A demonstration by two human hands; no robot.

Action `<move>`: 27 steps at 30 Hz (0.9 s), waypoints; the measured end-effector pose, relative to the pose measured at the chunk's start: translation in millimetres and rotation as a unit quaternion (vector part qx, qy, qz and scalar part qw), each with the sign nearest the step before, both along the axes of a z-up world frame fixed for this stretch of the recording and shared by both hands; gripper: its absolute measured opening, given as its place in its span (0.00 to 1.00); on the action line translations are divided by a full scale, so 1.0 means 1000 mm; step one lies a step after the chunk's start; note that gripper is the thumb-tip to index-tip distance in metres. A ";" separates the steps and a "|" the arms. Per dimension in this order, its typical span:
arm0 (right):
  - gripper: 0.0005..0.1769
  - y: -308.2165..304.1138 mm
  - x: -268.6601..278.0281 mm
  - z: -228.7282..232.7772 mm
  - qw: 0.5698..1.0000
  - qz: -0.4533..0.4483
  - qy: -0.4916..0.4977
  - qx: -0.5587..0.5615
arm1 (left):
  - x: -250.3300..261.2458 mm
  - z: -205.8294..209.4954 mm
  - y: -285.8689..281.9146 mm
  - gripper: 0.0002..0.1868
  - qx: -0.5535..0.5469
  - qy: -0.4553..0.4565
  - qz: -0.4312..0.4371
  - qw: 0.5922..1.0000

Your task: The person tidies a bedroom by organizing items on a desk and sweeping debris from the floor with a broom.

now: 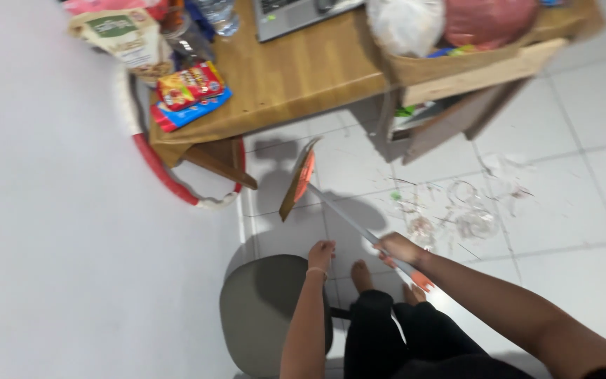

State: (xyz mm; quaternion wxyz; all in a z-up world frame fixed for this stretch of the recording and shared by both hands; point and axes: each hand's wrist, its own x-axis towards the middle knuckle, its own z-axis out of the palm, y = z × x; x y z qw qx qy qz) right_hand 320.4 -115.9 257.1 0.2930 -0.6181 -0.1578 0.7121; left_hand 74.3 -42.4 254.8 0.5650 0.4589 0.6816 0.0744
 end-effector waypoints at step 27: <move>0.17 -0.068 0.009 0.054 0.972 -0.202 -0.100 -0.073 | -0.056 -0.069 0.071 0.20 -0.057 -0.078 0.028 0.995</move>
